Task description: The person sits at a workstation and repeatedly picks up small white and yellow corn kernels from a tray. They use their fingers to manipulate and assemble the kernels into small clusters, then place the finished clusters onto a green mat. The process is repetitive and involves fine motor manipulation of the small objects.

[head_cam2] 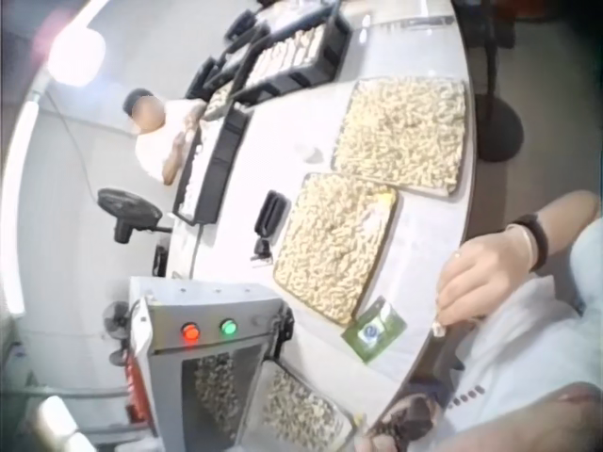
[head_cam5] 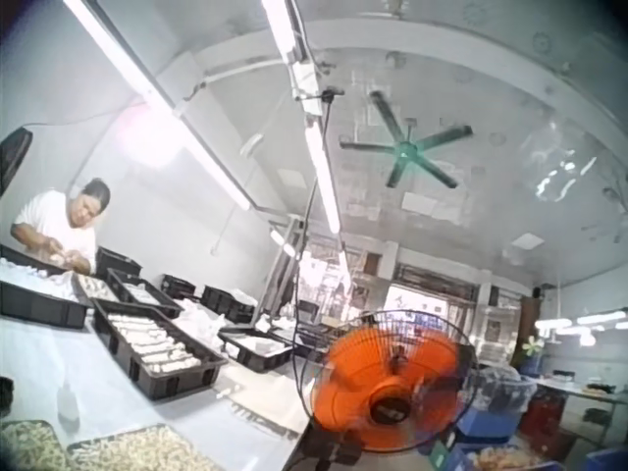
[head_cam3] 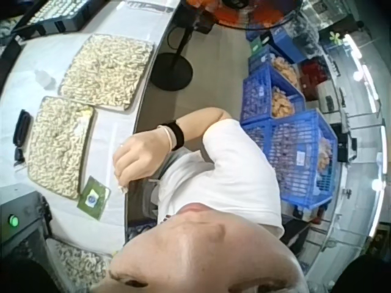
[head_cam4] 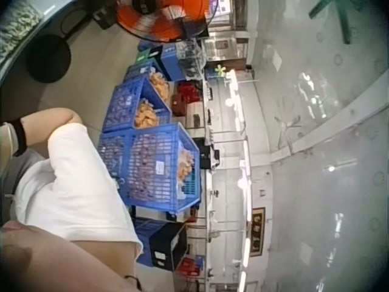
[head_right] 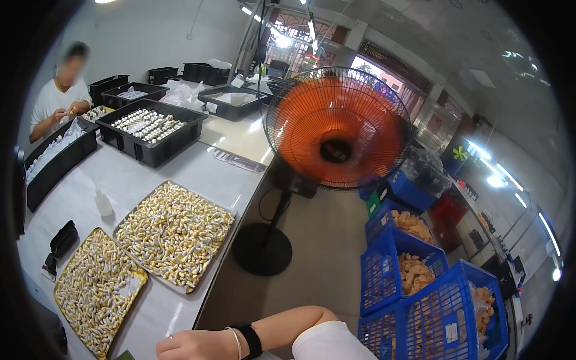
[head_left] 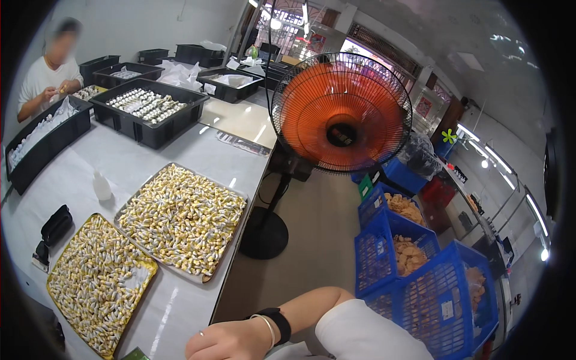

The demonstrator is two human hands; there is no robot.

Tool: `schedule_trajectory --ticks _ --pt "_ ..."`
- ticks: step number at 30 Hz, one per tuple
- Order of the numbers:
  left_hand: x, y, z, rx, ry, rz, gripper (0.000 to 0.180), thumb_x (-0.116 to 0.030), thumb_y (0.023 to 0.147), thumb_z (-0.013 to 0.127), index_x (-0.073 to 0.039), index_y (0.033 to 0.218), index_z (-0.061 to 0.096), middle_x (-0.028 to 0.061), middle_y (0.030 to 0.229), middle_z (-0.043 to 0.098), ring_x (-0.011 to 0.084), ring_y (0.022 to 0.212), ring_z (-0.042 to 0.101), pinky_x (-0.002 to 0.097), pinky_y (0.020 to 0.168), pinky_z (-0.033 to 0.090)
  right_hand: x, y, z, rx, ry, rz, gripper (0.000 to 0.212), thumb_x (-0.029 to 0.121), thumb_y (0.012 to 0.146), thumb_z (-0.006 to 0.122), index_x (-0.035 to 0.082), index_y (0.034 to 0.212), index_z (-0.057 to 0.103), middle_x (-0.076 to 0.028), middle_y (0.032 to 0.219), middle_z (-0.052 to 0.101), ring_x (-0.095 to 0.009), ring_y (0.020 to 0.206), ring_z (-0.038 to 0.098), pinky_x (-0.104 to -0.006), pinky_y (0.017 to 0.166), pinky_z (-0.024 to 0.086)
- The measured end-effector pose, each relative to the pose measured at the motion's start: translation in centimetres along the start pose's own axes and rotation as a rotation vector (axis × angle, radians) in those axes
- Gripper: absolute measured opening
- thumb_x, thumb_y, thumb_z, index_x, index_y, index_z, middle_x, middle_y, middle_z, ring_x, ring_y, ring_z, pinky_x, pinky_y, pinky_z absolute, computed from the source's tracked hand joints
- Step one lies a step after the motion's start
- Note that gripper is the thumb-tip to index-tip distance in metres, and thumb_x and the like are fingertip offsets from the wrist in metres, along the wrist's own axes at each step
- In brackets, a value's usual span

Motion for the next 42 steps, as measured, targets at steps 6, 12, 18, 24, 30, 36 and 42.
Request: schedule_trajectory --ticks 6,12,18,24,30,36,42 --pt "-0.30 -0.29 0.24 -0.027 0.016 0.016 0.014 -0.025 0.082 0.057 -0.014 0.075 0.057 0.0039 0.070 0.056 0.0178 0.057 0.052 0.0323 0.050 0.039 0.22 0.23 -0.59 0.045 0.036 0.015 0.011 0.003 0.087 0.053 0.000 0.087 0.063 -0.010 0.082 0.060 -0.025 0.070 0.058 -0.0323 0.059 0.049" --pt "-0.17 -0.15 0.33 -0.040 -0.010 0.012 0.014 -0.025 0.082 0.057 -0.013 0.075 0.057 0.0037 0.070 0.056 0.0177 0.057 0.052 0.0326 0.050 0.039 0.29 0.03 -0.63 0.041 0.034 0.017 0.011 0.003 0.088 0.052 0.000 0.087 0.063 -0.010 0.083 0.060 -0.025 0.071 0.058 -0.0324 0.059 0.049" --pt "-0.33 -0.34 0.50 -0.054 -0.021 0.019 0.014 -0.025 0.082 0.058 -0.013 0.076 0.057 0.0036 0.070 0.056 0.0176 0.058 0.052 0.0329 0.050 0.039 0.13 -0.40 -0.12 -0.007 0.053 0.007 0.011 0.003 0.087 0.052 -0.001 0.087 0.063 -0.011 0.084 0.060 -0.025 0.071 0.059 -0.0327 0.059 0.049" --pt "-0.36 -0.32 0.53 -0.067 -0.031 0.024 0.014 -0.025 0.082 0.058 -0.013 0.076 0.057 0.0035 0.070 0.055 0.0176 0.058 0.052 0.0333 0.051 0.039 0.32 0.19 -0.97 0.026 0.050 0.016 0.012 0.002 0.087 0.051 -0.002 0.087 0.063 -0.011 0.084 0.060 -0.026 0.071 0.059 -0.0327 0.059 0.050" --pt "-0.44 -0.44 0.51 -0.076 -0.042 0.025 0.013 -0.025 0.082 0.058 -0.013 0.076 0.057 0.0033 0.070 0.055 0.0175 0.059 0.052 0.0336 0.051 0.039 0.08 -0.44 -0.33 -0.014 0.046 0.007 0.012 0.001 0.086 0.051 -0.002 0.087 0.063 -0.012 0.084 0.060 -0.026 0.070 0.059 -0.0324 0.059 0.050" --pt "-0.47 -0.50 0.48 -0.084 -0.046 0.031 0.013 -0.025 0.082 0.058 -0.013 0.077 0.057 0.0032 0.070 0.055 0.0175 0.059 0.051 0.0339 0.051 0.039 0.28 -0.02 -0.82 0.019 0.024 0.011 0.012 0.002 0.086 0.052 -0.002 0.087 0.063 -0.012 0.084 0.060 -0.025 0.070 0.059 -0.0320 0.059 0.050" --pt "-0.49 -0.64 0.43 -0.094 -0.058 0.032 0.013 -0.025 0.082 0.058 -0.013 0.077 0.057 0.0031 0.070 0.054 0.0174 0.059 0.051 0.0342 0.051 0.039 0.30 -0.02 -0.82 0.020 0.018 0.013 0.011 0.002 0.086 0.053 -0.002 0.086 0.064 -0.012 0.084 0.060 -0.025 0.071 0.059 -0.0322 0.059 0.050"
Point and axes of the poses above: each hand's wrist, its own y-axis towards the middle knuckle, its own z-axis out of the palm, x = y × z, the point moved 2 cm from there along y, towards the middle knuckle
